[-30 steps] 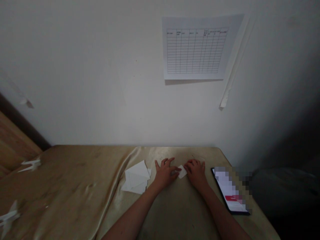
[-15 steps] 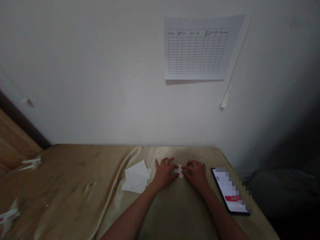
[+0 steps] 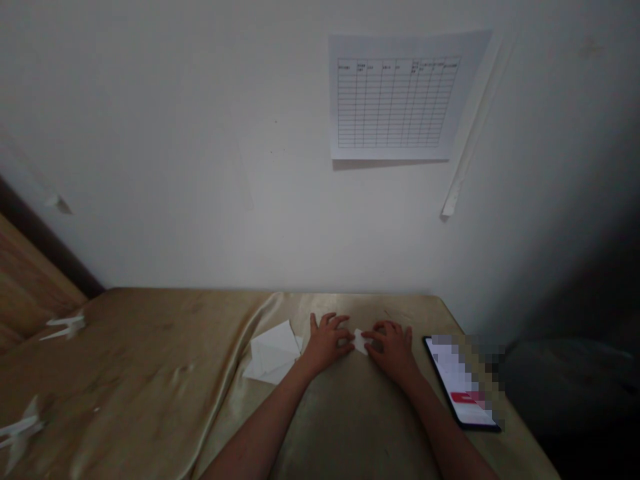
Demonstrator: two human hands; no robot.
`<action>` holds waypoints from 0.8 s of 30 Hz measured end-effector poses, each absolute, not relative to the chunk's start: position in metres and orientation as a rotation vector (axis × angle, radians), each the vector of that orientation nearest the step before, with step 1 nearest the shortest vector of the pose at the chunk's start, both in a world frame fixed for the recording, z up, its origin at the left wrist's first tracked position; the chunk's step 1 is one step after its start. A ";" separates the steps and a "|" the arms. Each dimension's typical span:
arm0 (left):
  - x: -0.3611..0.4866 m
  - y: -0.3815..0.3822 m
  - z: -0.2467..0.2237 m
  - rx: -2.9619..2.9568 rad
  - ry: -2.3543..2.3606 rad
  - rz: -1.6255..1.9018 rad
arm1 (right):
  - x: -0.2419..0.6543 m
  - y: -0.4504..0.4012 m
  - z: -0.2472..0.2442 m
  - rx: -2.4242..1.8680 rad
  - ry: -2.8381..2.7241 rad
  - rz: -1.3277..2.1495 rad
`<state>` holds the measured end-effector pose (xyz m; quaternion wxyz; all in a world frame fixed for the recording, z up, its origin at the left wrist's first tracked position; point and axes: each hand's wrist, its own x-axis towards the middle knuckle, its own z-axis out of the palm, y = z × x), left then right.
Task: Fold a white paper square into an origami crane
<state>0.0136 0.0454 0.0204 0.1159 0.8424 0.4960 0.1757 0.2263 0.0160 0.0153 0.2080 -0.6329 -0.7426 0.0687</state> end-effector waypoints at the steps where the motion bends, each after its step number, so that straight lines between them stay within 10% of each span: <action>1: 0.013 0.046 0.020 2.468 1.452 0.514 | 0.227 0.017 0.014 -1.764 -2.077 0.197; 24: 0.018 0.049 0.016 2.488 1.472 0.605 | 0.223 0.017 0.014 -1.610 -2.124 0.251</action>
